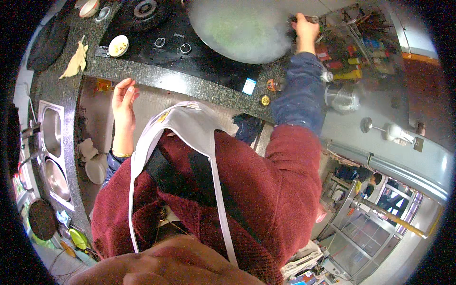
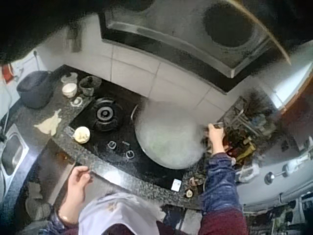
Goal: The person washes a cloth and a colander at the sink, then moves to the stove to stir-fry green vegetables in a wok. They add seasonings from small bowls and continue stirring the vegetables until the end of the clip.
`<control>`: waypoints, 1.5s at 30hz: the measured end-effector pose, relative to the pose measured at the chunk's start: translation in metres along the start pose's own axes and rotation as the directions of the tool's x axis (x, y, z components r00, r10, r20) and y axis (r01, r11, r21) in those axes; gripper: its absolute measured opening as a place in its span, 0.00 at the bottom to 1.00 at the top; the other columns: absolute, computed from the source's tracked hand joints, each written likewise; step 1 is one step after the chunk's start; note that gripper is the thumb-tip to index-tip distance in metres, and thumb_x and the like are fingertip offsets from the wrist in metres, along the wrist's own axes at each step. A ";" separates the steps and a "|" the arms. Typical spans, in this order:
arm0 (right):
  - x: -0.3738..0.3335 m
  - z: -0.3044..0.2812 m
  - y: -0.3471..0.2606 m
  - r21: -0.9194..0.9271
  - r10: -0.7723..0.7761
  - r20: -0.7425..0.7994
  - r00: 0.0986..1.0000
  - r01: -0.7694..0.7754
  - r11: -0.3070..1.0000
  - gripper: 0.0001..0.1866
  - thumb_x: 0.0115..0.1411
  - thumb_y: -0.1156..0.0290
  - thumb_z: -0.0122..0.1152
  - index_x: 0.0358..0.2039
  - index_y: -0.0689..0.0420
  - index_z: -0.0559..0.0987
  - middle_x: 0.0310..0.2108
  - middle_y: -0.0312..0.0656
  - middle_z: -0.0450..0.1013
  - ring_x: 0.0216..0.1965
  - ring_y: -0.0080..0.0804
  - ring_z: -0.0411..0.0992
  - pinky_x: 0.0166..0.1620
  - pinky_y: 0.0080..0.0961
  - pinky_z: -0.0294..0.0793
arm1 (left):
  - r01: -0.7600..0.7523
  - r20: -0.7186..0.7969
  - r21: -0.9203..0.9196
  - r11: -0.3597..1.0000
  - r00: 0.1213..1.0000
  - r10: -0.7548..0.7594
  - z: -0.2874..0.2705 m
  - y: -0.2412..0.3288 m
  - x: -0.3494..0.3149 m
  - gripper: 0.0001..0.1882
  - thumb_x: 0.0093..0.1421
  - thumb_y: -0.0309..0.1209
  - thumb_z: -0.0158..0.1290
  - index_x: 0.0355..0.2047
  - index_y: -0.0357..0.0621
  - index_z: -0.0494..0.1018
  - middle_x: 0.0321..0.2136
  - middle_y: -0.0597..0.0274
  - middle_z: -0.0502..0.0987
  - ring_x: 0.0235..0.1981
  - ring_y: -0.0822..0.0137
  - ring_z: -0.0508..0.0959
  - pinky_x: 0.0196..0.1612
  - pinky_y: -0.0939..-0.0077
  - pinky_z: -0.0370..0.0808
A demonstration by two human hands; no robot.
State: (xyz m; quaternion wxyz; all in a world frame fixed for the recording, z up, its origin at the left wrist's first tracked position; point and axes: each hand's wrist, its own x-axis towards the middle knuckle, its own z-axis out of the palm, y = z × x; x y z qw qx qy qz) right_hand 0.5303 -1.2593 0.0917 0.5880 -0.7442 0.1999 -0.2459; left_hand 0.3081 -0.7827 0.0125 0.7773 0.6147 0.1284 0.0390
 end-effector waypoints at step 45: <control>-0.103 0.027 0.023 0.141 -0.094 0.031 0.995 0.089 0.986 0.11 0.52 0.74 0.57 0.36 0.65 0.75 0.29 0.42 0.74 0.29 0.30 0.75 0.33 0.23 0.76 | 0.106 0.097 -0.011 0.994 0.990 -0.105 -0.060 0.009 0.036 0.13 0.59 0.30 0.50 0.43 0.42 0.68 0.38 0.64 0.72 0.38 0.75 0.71 0.42 0.80 0.67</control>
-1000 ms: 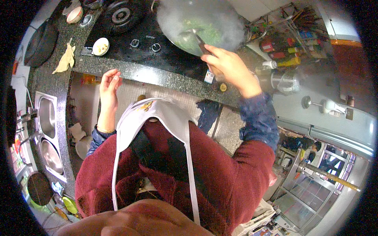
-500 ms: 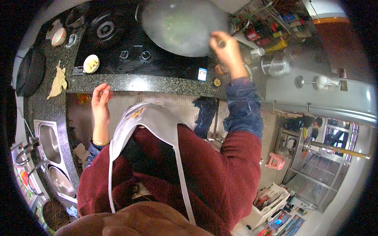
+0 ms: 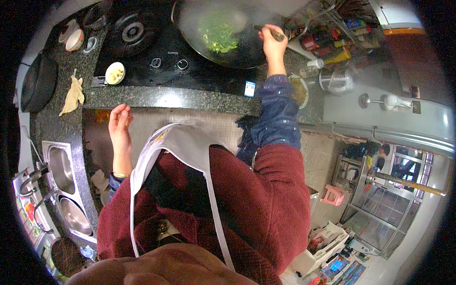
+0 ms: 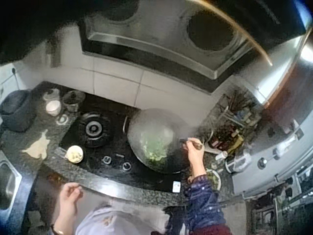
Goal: The person washes a cloth and a colander at the sink, then moves to the stove to stir-fry green vegetables in a wok. They add seasonings from small bowls and continue stirring the vegetables until the end of the clip.
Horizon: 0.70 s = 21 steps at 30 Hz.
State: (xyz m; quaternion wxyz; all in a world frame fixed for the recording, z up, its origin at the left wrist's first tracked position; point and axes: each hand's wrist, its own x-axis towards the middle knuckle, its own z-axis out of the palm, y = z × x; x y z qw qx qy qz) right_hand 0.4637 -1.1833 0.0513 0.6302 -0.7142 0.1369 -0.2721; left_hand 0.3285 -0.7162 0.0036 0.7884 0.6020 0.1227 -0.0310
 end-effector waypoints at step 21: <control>-0.086 0.012 -0.121 -0.374 0.045 0.917 0.396 0.816 0.441 0.13 0.46 0.73 0.60 0.35 0.57 0.74 0.36 0.47 0.73 0.37 0.45 0.73 0.37 0.33 0.73 | 0.029 0.085 -0.033 0.999 0.996 -0.026 0.018 -0.002 0.014 0.11 0.58 0.29 0.51 0.42 0.42 0.68 0.36 0.65 0.73 0.34 0.76 0.71 0.40 0.82 0.69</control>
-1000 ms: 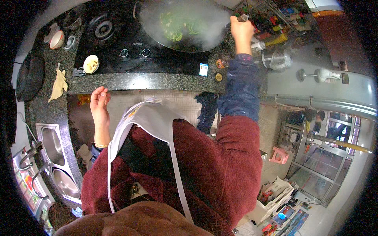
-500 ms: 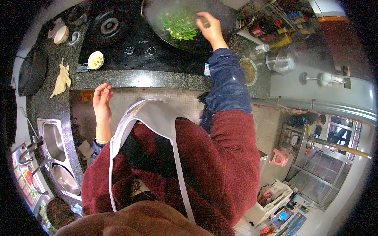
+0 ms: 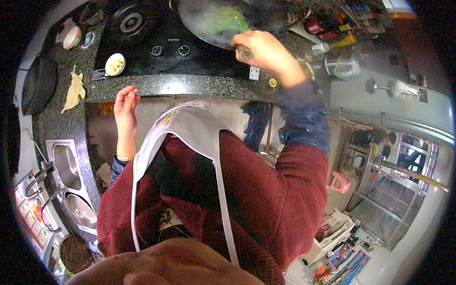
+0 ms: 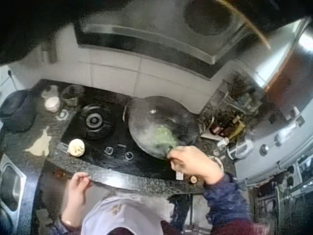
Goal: The person washes a cloth and a colander at the sink, then moves to the stove to stir-fry green vegetables in a wok. They add seasonings from small bowls and continue stirring the vegetables until the end of the clip.
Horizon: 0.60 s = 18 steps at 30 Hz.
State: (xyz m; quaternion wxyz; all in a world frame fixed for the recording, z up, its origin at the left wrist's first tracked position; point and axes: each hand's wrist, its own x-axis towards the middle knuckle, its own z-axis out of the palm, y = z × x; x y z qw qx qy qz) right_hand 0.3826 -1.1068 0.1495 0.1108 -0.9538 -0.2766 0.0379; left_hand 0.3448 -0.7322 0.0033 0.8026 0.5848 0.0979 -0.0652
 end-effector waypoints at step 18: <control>0.018 0.085 0.140 0.938 0.849 -0.343 0.402 0.195 0.286 0.09 0.52 0.78 0.56 0.34 0.66 0.74 0.28 0.46 0.72 0.26 0.35 0.75 0.32 0.28 0.79 | -0.027 -0.054 0.000 1.000 0.998 0.027 -0.009 0.005 -0.008 0.11 0.58 0.29 0.51 0.41 0.42 0.69 0.37 0.65 0.73 0.39 0.75 0.71 0.42 0.82 0.68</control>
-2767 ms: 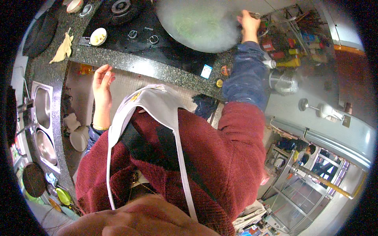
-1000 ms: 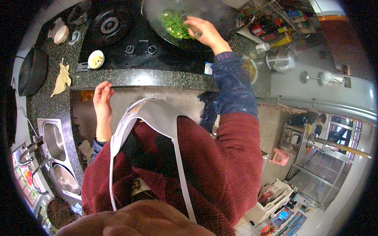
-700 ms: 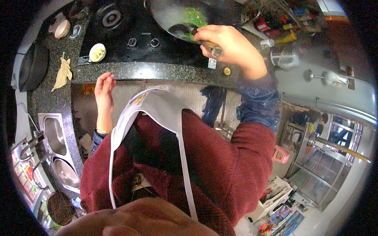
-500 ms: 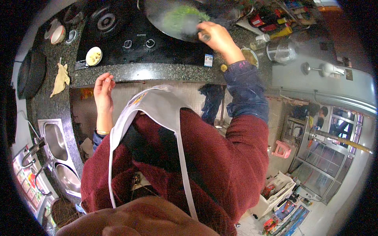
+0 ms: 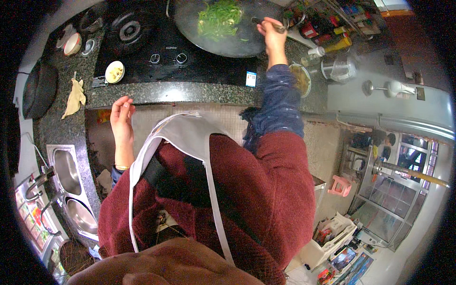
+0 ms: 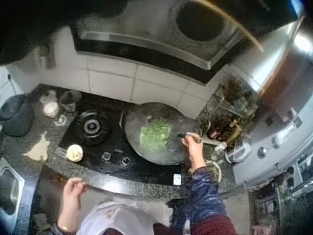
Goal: The person washes a cloth and a colander at the sink, then moves to the stove to stir-fry green vegetables in a wok. They add seasonings from small bowls and continue stirring the vegetables until the end of the clip.
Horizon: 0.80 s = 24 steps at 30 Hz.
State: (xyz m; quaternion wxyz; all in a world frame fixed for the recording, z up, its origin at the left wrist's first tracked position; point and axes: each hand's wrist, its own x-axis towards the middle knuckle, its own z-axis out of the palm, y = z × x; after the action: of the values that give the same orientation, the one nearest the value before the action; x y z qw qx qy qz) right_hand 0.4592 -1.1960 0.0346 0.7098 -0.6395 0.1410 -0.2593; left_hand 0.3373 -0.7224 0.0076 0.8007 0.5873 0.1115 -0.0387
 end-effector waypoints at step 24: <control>0.038 -0.032 -0.083 -0.521 0.152 -0.079 0.985 -0.171 0.837 0.14 0.49 0.72 0.59 0.27 0.74 0.73 0.26 0.51 0.73 0.20 0.37 0.75 0.22 0.26 0.78 | 0.017 -0.010 -0.006 1.000 1.000 -0.017 -0.005 0.000 -0.003 0.11 0.58 0.28 0.50 0.41 0.41 0.69 0.35 0.64 0.73 0.33 0.75 0.71 0.40 0.82 0.69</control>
State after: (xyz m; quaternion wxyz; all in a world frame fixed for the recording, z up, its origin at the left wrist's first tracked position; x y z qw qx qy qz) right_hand 0.4583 -1.2473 0.1170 0.5248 -0.7903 0.2721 -0.1612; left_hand 0.3342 -0.7180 0.0072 0.8016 0.5841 0.1205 -0.0423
